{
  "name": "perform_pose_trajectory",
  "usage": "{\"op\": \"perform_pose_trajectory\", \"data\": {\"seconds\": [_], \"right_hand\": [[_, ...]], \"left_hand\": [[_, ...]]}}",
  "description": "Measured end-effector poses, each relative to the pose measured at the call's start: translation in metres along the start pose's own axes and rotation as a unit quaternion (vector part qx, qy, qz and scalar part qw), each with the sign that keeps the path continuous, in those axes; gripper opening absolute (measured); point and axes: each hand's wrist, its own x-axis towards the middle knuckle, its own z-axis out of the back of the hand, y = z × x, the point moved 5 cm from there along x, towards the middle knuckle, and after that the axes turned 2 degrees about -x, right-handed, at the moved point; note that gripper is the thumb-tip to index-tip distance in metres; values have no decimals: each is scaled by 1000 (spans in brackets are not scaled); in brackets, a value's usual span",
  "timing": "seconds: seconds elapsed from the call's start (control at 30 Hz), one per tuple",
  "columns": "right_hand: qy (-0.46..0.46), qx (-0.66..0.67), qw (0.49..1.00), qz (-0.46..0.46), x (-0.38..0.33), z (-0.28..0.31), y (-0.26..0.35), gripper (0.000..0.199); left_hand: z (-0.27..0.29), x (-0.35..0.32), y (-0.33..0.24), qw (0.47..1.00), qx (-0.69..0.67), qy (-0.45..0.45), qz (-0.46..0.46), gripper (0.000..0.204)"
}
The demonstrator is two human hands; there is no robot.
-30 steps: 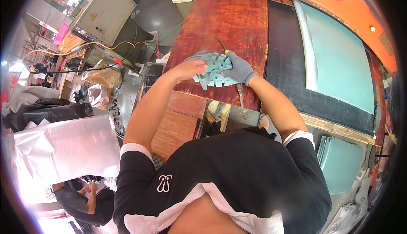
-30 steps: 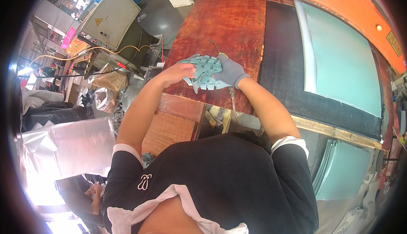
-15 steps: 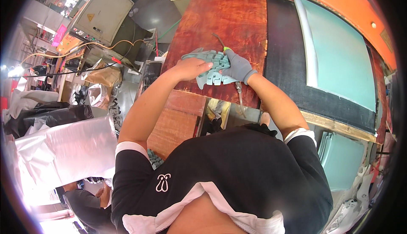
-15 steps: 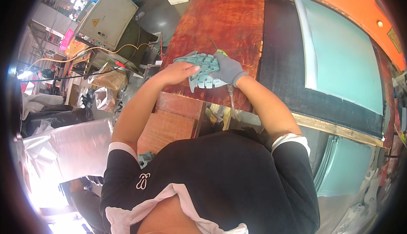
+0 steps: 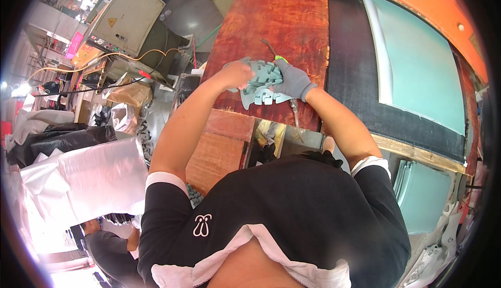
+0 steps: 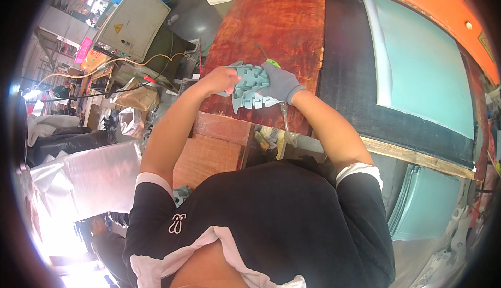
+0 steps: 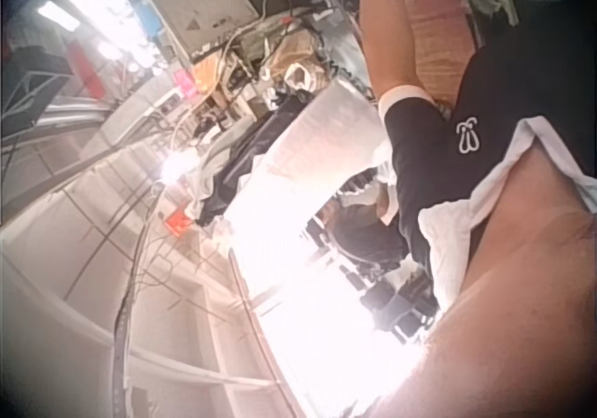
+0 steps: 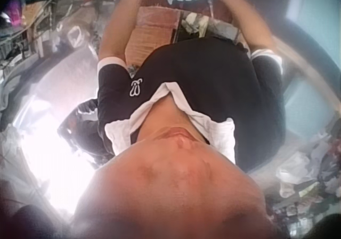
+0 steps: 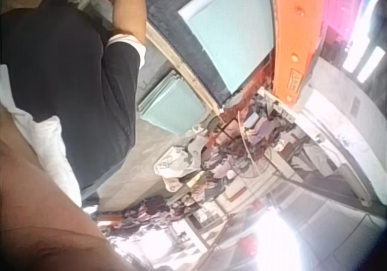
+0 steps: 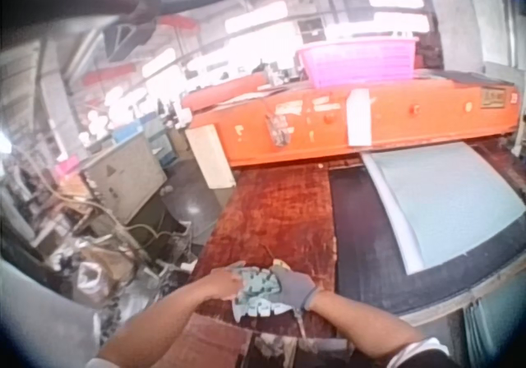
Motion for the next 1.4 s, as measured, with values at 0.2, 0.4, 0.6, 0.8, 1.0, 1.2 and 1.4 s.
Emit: {"op": "perform_pose_trajectory", "data": {"seconds": [0.2, 0.4, 0.6, 0.8, 1.0, 1.2, 1.4], "right_hand": [[-2, 19, 1000, 5, 0, -2, -4, 83], [13, 20, 1000, -5, 2, -2, -6, 84], [-3, 5, 1000, 17, -2, -2, -3, 81], [-39, -24, 997, 62, -9, -3, 2, 80], [-47, -42, 995, 78, -10, -4, 6, 80], [-50, -45, 994, 85, -11, -4, 7, 80], [-61, -47, 994, 83, -14, -4, 10, 80]], "left_hand": [[5, 11, -1, 1000, 30, 2, 4, 36], [6, 12, 1, 998, -35, 28, 42, 37], [8, -6, -3, 986, -141, 76, 37, 36], [-7, -13, 2, 988, -136, 68, 28, 38], [-21, -4, 11, 990, 103, 95, -4, 52], [-12, -10, 9, 995, -65, 62, 29, 34], [-7, -30, -12, 990, 77, -76, -95, 18]]}}
